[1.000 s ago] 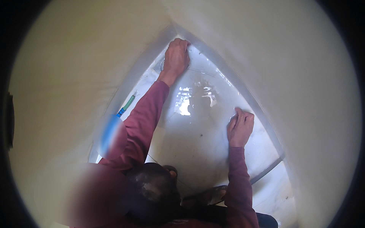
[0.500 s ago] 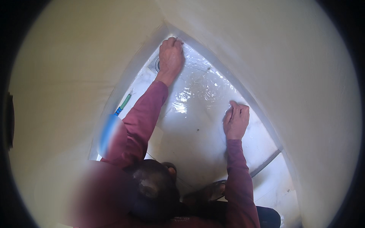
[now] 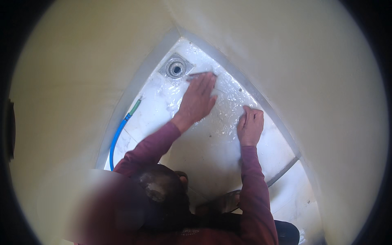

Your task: The person cleans a shower drain by hand, using a hose to rinse the area and a small red tool to scrape the drain cover and surrounding tiles. They repeatedly remove debris from the drain cover and wipe the floor.

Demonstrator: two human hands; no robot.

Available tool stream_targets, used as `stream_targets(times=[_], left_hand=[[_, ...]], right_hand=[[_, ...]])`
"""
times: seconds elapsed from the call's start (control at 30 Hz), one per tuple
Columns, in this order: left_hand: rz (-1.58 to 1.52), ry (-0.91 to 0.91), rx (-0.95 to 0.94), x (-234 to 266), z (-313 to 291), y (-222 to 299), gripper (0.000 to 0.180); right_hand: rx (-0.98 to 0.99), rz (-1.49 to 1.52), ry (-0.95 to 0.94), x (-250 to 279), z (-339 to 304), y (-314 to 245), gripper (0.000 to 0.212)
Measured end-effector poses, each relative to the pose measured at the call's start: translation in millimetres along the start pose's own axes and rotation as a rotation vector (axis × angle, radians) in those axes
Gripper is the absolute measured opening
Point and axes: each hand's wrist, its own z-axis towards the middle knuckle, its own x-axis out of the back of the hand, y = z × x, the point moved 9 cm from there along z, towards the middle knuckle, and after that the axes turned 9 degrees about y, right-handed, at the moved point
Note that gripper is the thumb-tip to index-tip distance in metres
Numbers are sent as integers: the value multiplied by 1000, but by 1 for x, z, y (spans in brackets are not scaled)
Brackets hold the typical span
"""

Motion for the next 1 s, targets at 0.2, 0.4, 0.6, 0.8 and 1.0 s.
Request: stream_targets(times=[0.2, 0.4, 0.6, 0.8, 1.0], left_hand=[[244, 175, 62, 22, 40, -66, 59], [288, 71, 34, 24, 19, -45, 59], [360, -13, 100, 18, 8, -29, 62], [497, 66, 93, 29, 37, -68, 60], [488, 13, 70, 18, 12, -49, 57]], right_hand=[[-36, 31, -28, -10, -2, -2, 36], [-34, 22, -18, -9, 0, 0, 32], [-25, 15, -13, -4, -1, -1, 31], [-47, 65, -9, -8, 7, -6, 29], [-70, 7, -33, -8, -4, 3, 31]])
